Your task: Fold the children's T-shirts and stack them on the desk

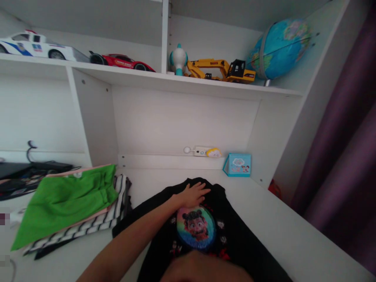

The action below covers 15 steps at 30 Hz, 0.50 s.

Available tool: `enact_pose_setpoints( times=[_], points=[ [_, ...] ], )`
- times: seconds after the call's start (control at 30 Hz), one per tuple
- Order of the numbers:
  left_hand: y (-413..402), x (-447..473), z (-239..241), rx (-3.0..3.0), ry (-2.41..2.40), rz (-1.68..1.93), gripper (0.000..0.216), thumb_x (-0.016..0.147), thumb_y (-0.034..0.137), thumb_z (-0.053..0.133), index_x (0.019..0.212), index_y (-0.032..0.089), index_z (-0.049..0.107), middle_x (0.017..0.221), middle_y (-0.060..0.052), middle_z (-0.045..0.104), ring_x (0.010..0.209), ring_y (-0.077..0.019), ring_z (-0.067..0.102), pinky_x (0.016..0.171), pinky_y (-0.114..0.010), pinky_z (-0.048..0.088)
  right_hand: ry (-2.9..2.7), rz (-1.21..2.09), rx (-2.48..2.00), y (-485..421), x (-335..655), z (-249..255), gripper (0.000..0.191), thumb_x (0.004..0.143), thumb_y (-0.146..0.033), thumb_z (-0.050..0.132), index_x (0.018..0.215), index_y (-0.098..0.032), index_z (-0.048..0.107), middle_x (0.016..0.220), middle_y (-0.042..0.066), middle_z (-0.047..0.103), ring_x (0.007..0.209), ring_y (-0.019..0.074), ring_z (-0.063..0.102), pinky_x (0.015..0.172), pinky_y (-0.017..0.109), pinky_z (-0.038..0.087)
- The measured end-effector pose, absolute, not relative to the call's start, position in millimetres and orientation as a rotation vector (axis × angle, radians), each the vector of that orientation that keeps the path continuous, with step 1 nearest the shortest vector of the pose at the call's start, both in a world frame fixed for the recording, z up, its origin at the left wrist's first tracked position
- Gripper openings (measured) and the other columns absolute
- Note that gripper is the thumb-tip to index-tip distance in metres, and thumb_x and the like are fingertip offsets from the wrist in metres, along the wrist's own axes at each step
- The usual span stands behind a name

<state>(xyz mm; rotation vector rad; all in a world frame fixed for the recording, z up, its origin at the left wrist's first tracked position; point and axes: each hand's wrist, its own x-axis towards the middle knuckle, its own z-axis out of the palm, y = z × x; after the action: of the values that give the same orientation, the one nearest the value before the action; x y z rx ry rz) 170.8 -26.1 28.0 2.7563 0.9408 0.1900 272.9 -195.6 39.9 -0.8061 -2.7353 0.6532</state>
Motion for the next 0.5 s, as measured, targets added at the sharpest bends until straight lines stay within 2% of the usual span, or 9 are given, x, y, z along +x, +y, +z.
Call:
enact_pose_setpoints(
  times=[0.1,0.17,0.23,0.3,0.33,0.4,0.47,0.5],
  points=[
    [-59,134,42,2.723,1.126,0.159,0.046,0.086,0.033,0.031,0.127,0.016,0.038,0.131,-0.014,0.040,0.119,-0.0259,0.037,0.095,-0.040,0.033,-2.545,0.548,-1.153,-147,311,41,0.033,0.087,-0.027,0.032,0.113,-0.023,0.054,0.113,0.004,0.057,0.106,0.0177,0.049,0.092,0.033,0.037],
    [-76,104,40,2.573,1.446,-0.097,0.048,0.084,0.038,0.033,0.123,0.012,0.045,0.115,-0.020,0.054,0.104,-0.0315,0.051,0.083,-0.043,0.041,-2.528,0.523,-1.345,-120,336,26,0.046,0.085,-0.038,0.037,0.127,-0.020,0.040,0.133,0.008,0.038,0.123,0.0246,0.030,0.100,0.041,0.025],
    [-83,80,31,2.416,1.716,-0.288,0.053,0.081,0.043,0.036,0.124,0.013,0.044,0.113,-0.024,0.053,0.099,-0.0373,0.053,0.075,-0.049,0.043,-2.580,0.581,-1.456,-103,350,5,0.058,0.083,-0.051,0.036,0.134,-0.027,0.024,0.142,0.005,0.019,0.129,0.0293,0.012,0.101,0.050,0.017],
    [-75,65,22,2.357,1.840,-0.280,0.054,0.081,0.045,0.037,0.129,0.020,0.037,0.125,-0.023,0.042,0.109,-0.0405,0.044,0.076,-0.055,0.039,-2.560,0.555,-1.571,-95,353,-11,0.057,0.082,-0.057,0.030,0.134,-0.035,0.020,0.143,0.002,0.014,0.128,0.0325,0.007,0.097,0.057,0.017],
    [-66,60,19,2.348,1.857,-0.201,0.052,0.081,0.044,0.037,0.129,0.024,0.036,0.130,-0.020,0.037,0.114,-0.0396,0.039,0.079,-0.056,0.037,-2.521,0.488,-1.617,-92,351,-14,0.055,0.082,-0.057,0.030,0.132,-0.036,0.024,0.142,0.002,0.018,0.128,0.0335,0.011,0.095,0.056,0.019],
    [-43,52,16,2.320,1.852,-0.012,0.046,0.082,0.036,0.038,0.127,0.026,0.038,0.132,-0.014,0.037,0.119,-0.0334,0.035,0.087,-0.051,0.034,-2.432,0.362,-1.658,-82,346,-13,0.046,0.084,-0.051,0.032,0.125,-0.033,0.041,0.131,0.004,0.041,0.120,0.0304,0.034,0.092,0.047,0.030],
    [-19,45,16,2.278,1.863,0.140,0.044,0.081,0.028,0.040,0.124,0.021,0.043,0.128,-0.013,0.043,0.116,-0.0274,0.041,0.092,-0.043,0.033,-2.349,0.290,-1.683,-65,344,-4,0.037,0.087,-0.041,0.031,0.112,-0.028,0.054,0.107,0.004,0.060,0.101,0.0236,0.053,0.085,0.036,0.038],
    [-9,42,17,2.258,1.877,0.181,0.044,0.079,0.026,0.042,0.122,0.017,0.045,0.125,-0.014,0.046,0.112,-0.0258,0.045,0.092,-0.039,0.034,-2.299,0.262,-1.713,-53,347,0,0.036,0.087,-0.035,0.029,0.108,-0.026,0.057,0.100,0.005,0.063,0.095,0.0215,0.056,0.082,0.033,0.039]
  ],
)
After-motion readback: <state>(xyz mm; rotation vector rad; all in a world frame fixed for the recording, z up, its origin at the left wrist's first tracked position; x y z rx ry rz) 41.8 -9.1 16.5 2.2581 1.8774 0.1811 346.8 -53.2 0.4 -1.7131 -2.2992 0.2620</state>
